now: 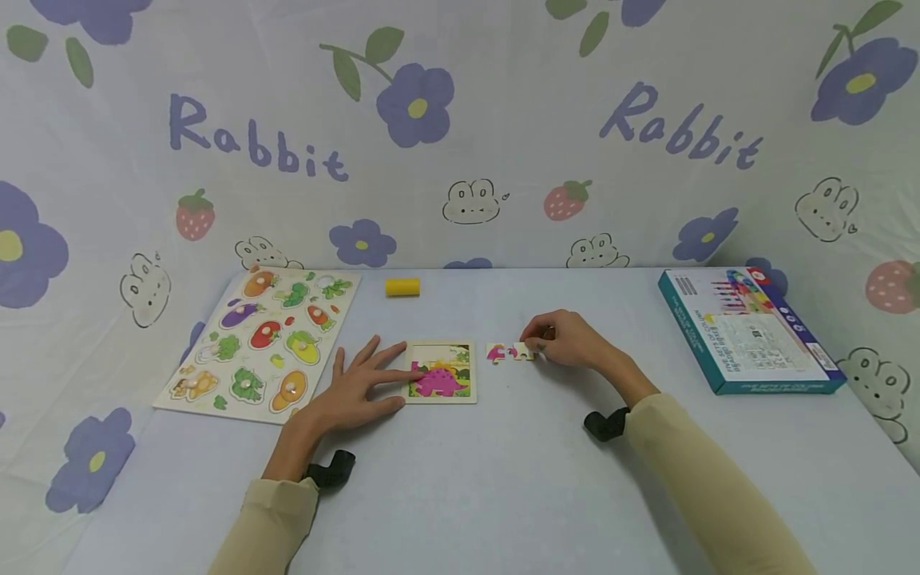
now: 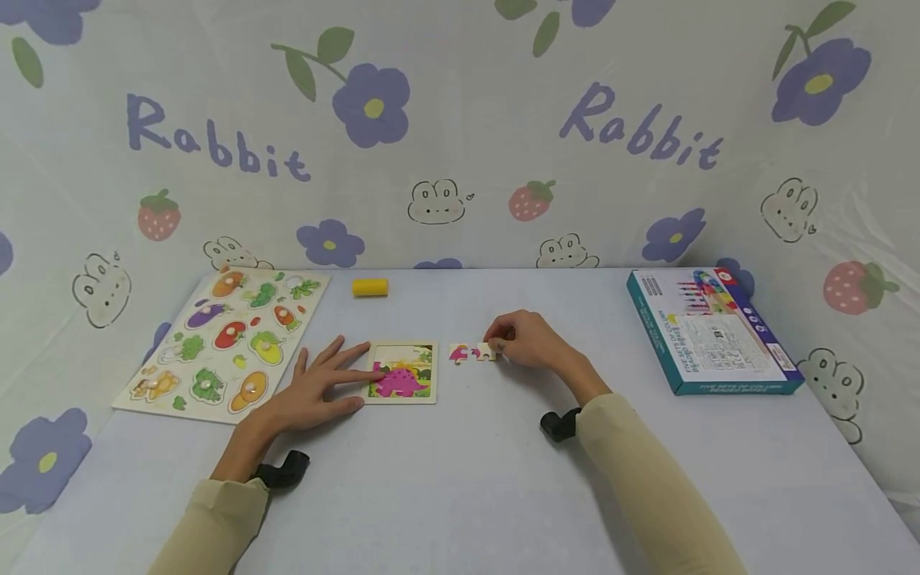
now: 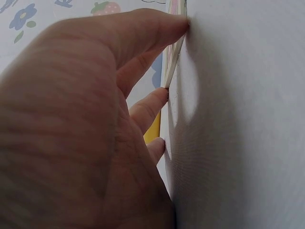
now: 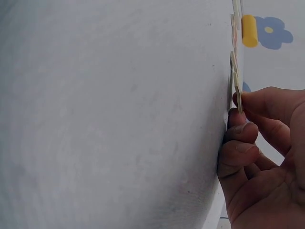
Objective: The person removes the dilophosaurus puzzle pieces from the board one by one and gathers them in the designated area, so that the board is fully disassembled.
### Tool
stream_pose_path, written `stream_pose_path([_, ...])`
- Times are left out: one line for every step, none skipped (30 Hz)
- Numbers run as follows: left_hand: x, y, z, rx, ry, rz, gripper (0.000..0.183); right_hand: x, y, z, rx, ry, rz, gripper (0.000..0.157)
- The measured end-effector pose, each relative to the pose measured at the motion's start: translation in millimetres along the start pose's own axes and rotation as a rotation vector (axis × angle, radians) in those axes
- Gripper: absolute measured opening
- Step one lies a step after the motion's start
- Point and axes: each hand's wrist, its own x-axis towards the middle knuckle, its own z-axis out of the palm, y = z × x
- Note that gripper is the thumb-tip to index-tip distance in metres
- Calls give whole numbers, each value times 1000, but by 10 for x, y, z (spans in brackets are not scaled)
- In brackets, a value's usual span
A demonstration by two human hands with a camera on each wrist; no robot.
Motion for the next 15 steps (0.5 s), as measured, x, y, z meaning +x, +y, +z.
stream_pose_path([-1,0,0,0,0,0,45,1,1,1,-1,0,1,15])
stream_pose_path([0,0,1,0,1,0,45,1,-1,1,-4,1,2,16])
stream_pose_path([0,-1,1,1,2,0,45,2,-1,3,-6,1,3,15])
stream_pose_path([-1,0,1,2,3,0,45,1,-4,3,-7,2,5,15])
stream_pose_path([-1,1,2,2,5,1,45,1,-5,3,-7,3,7,15])
stream_pose_path([-1,1,2,3,6,1,45,2,-4,4,-7,3,8,15])
stream_pose_path([-2,2,3,3,7,2,45,3,-3,6,-6,5,7,15])
stream_pose_path([-2,3,3,3,8,2,45,4,-2,8,-5,7,9,15])
stream_pose_path([-3,5,4,3,8,2,45,6,1,10,-2,10,10,15])
stream_pose_path([-4,6,4,3,8,2,45,7,5,12,-2,11,7,15])
stream_pose_path([-5,7,4,3,8,3,45,10,11,15,-2,13,6,14])
stream_pose_path([-6,8,4,3,8,3,45,11,12,17,-2,15,5,14])
stream_pose_path([-6,8,5,3,8,3,45,12,11,19,-3,18,4,14])
stream_pose_path([-7,8,5,2,8,3,45,16,12,21,-4,20,0,14])
stream_pose_path([-8,8,5,1,8,4,45,18,10,22,-7,20,-10,14])
